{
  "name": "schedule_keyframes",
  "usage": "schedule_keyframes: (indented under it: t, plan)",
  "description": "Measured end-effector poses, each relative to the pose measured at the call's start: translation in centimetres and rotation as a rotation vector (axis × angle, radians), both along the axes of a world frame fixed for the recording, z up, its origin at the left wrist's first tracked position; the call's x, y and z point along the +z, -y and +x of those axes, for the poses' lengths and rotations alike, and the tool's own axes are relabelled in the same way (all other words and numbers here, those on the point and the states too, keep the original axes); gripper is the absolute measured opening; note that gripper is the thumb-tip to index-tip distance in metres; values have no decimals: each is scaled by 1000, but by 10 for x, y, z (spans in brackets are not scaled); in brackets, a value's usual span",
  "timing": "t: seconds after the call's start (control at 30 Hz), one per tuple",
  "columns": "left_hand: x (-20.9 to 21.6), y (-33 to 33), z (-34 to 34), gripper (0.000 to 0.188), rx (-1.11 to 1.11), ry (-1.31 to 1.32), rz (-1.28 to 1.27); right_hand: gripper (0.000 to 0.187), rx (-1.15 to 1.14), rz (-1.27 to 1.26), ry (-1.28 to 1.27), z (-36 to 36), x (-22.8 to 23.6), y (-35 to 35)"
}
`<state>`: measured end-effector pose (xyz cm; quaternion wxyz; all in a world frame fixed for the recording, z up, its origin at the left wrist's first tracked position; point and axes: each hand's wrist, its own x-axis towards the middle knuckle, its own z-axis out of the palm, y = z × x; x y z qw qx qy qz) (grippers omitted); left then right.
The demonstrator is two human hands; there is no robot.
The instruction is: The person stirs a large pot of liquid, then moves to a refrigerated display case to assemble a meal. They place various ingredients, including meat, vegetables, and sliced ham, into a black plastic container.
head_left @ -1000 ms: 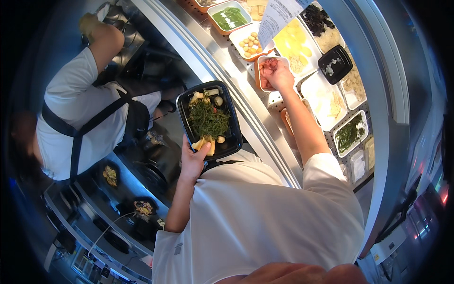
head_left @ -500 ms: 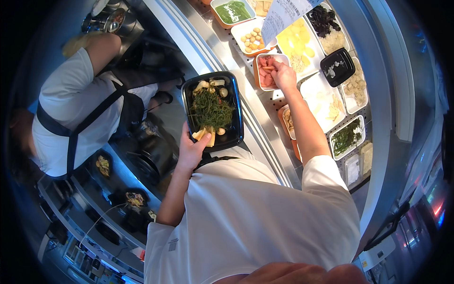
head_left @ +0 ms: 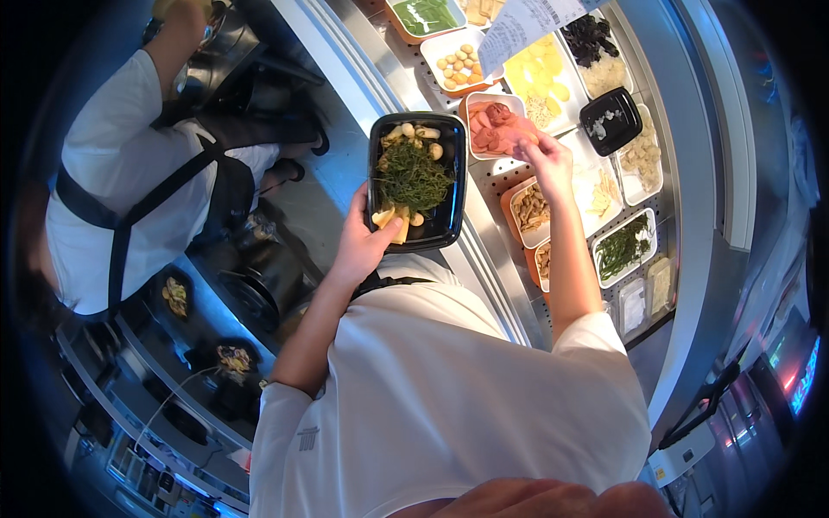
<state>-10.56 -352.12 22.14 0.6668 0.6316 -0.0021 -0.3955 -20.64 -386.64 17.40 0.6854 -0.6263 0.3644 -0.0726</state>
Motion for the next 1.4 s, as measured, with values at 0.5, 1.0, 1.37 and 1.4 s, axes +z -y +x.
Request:
schedule_keyframes:
  t: [0.5,1.0,1.37,1.4]
  plan:
    - [-6,-10,-7,65,-55,-37,-37,32,492,-1245,-371,22,-62,16]
    - [-1,-9,-7,74,-61,24,45,19,598,-1207,-394,23,-51,19]
    - [3,-6,-7,55,-222,-111,-9,28,-61,-627,87,-32,104,-141]
    - [5,-1,-7,56,-231,-131,-26,29,-115,-724,111,-38,103,-153]
